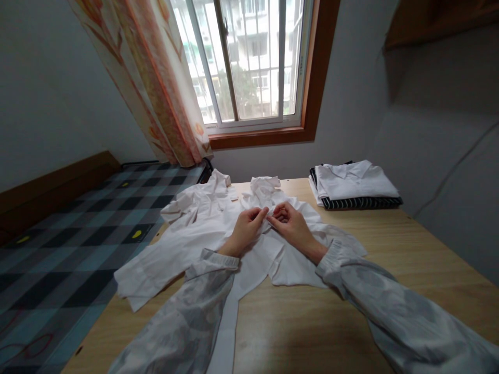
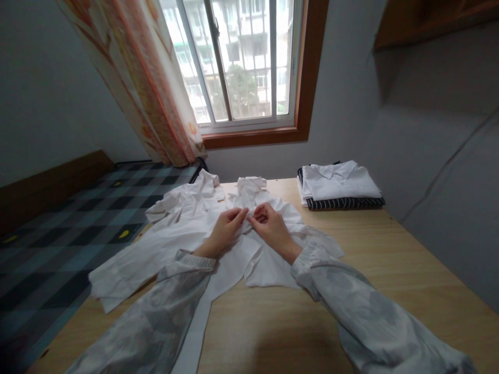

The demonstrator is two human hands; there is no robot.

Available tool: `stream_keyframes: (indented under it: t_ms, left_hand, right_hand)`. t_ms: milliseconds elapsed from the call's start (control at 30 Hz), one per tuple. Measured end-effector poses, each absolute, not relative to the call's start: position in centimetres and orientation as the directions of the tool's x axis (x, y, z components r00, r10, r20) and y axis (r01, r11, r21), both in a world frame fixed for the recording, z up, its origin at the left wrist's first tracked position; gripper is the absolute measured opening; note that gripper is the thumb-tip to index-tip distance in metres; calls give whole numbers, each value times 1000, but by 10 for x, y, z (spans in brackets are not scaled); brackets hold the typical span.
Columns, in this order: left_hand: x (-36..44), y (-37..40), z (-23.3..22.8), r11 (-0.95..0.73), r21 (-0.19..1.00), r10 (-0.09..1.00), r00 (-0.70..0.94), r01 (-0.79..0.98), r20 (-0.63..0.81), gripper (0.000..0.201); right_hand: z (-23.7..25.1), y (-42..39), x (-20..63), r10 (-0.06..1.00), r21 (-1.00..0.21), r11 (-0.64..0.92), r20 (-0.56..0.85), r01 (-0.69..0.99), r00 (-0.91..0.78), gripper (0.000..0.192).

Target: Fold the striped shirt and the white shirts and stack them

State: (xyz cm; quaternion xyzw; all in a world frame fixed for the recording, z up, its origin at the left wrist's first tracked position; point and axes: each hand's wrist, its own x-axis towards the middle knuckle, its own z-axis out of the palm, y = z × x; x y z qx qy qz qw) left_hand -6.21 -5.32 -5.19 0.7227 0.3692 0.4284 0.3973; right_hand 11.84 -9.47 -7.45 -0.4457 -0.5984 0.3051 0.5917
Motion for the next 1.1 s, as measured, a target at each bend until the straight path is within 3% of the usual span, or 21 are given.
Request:
stream_keyframes:
  t_ms: [133, 400, 567, 767, 1100]
  left_hand:
    - [-62, -55, -49, -423, 885, 868, 369, 195, 333, 56]
    - [-64, -54, -45, -429, 890, 837, 438, 154, 328, 56]
    - [-66, -52, -45, -436, 887, 817, 480, 152, 319, 53]
    - [-69, -48, -49, -425, 895, 798, 522, 134, 301, 49]
    - [-67, -44, -53, -389, 911, 809, 525, 139, 265, 58]
  right_hand:
    - [-74, -96, 119, 879, -857, 433, 471, 281, 82, 33]
    - [-70, -104, 121, 817, -650, 471, 577, 596, -16, 15]
    - [-68, -108, 122, 810, -583, 459, 584, 670, -46, 9]
    - [-68, -111, 121, 828, -510, 413, 556, 754, -77, 7]
    - [-58, -113, 116, 880, -249, 300, 446, 921, -166, 20]
